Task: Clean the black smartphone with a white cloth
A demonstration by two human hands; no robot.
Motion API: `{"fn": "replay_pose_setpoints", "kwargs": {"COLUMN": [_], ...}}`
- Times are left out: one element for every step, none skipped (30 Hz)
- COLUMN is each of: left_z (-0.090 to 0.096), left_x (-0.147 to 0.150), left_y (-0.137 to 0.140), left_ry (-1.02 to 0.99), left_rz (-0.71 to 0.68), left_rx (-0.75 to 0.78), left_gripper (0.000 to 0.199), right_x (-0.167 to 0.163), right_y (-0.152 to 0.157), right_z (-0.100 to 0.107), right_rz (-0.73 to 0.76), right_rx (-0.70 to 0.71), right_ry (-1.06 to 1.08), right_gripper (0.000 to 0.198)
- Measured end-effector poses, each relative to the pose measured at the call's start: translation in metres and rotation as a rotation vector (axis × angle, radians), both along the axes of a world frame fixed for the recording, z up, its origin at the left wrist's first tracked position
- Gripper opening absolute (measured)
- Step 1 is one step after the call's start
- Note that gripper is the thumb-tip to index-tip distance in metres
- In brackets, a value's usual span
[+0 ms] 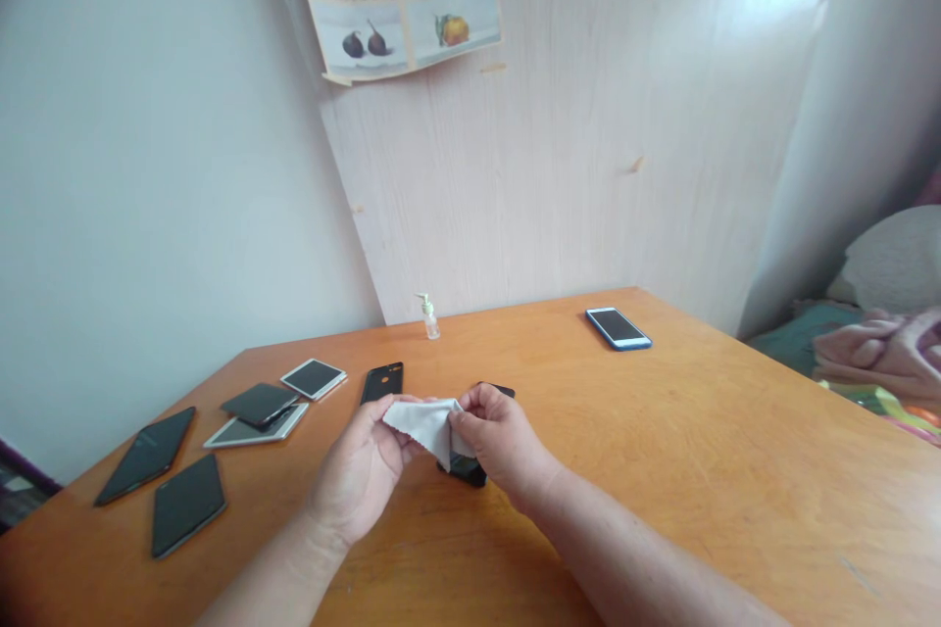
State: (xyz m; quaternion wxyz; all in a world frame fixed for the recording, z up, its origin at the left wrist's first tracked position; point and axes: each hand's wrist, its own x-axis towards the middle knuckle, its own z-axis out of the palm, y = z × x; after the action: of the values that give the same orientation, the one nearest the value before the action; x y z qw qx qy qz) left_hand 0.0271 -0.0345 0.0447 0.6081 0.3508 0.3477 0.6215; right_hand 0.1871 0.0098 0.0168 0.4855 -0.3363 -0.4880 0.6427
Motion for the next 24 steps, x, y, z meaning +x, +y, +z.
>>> {"fn": "replay_pose_setpoints", "kwargs": {"left_z": [0.0,0.001,0.0,0.0,-0.001,-0.003,-0.004,-0.005,-0.006,-0.007,-0.007,-0.008,-0.009,-0.009,-0.01,-0.01,-0.01,-0.01,-0.01,-0.009,-0.008,-0.007,-0.006,-0.006], "left_x": [0.0,0.001,0.002,0.002,0.003,0.003,0.004,0.004,0.005,0.005,0.005,0.005,0.005,0.004,0.004,0.004,0.004,0.003,0.004,0.004,0.004,0.004,0.004,0.004], "left_y": [-0.001,-0.002,-0.003,-0.003,-0.004,-0.004,-0.005,-0.005,-0.005,-0.005,-0.005,-0.004,-0.004,-0.003,-0.003,-0.003,-0.002,-0.002,-0.002,-0.002,-0.003,-0.003,-0.004,-0.004], "left_ry": [0.023,0.06,0.113,0.176,0.241,0.302,0.356,0.402,0.439,0.471,0.501,0.528,0.55,0.565,0.575,0.582,0.585,0.588,0.591,0.593,0.592,0.588,0.578,0.567], "left_rz": [-0.007,-0.008,-0.005,0.0,0.006,0.007,0.004,-0.007,-0.018,-0.026,-0.032,-0.037,-0.04,-0.042,-0.041,-0.036,-0.028,-0.017,-0.005,0.006,0.012,0.011,0.006,-0.002], "left_rx": [-0.002,0.003,0.014,0.028,0.043,0.056,0.066,0.075,0.082,0.089,0.093,0.092,0.088,0.082,0.078,0.074,0.072,0.07,0.067,0.064,0.062,0.06,0.058,0.054], "left_gripper": [0.035,0.039,0.038,0.035,0.03,0.024,0.021,0.021,0.022,0.023,0.022,0.021,0.02,0.02,0.02,0.02,0.02,0.021,0.021,0.022,0.023,0.024,0.024,0.026], "right_x": [0.0,0.0,0.001,0.001,0.001,0.001,0.001,0.001,0.001,0.001,0.001,0.001,0.001,0.001,0.001,0.001,0.001,0.001,0.001,0.001,0.001,0.001,0.001,0.001], "right_y": [0.0,-0.001,-0.001,-0.001,-0.002,-0.002,-0.002,-0.003,-0.004,-0.004,-0.005,-0.006,-0.007,-0.008,-0.008,-0.009,-0.01,-0.011,-0.012,-0.013,-0.013,-0.014,-0.014,-0.013], "right_z": [0.001,0.003,0.004,0.005,0.006,0.007,0.007,0.007,0.008,0.008,0.008,0.008,0.009,0.009,0.01,0.012,0.014,0.016,0.017,0.019,0.02,0.02,0.02,0.019], "right_rz": [-0.01,-0.019,-0.025,-0.028,-0.028,-0.026,-0.018,-0.01,0.0,0.012,0.025,0.038,0.048,0.056,0.059,0.046,0.02,-0.015,-0.055,-0.088,-0.105,-0.096,-0.063,-0.022], "right_rx": [-0.006,-0.008,-0.009,-0.01,-0.012,-0.014,-0.014,-0.012,-0.01,-0.01,-0.012,-0.016,-0.02,-0.021,-0.017,-0.01,-0.002,0.01,0.024,0.041,0.061,0.082,0.099,0.106], "right_ry": [-0.013,-0.025,-0.031,-0.031,-0.028,-0.023,-0.019,-0.017,-0.015,-0.014,-0.012,-0.009,-0.008,-0.01,-0.018,-0.03,-0.046,-0.059,-0.068,-0.072,-0.072,-0.07,-0.068,-0.069], "right_gripper": [0.035,0.033,0.031,0.028,0.026,0.023,0.02,0.017,0.015,0.013,0.012,0.012,0.012,0.012,0.013,0.014,0.015,0.018,0.023,0.027,0.032,0.035,0.036,0.036]}}
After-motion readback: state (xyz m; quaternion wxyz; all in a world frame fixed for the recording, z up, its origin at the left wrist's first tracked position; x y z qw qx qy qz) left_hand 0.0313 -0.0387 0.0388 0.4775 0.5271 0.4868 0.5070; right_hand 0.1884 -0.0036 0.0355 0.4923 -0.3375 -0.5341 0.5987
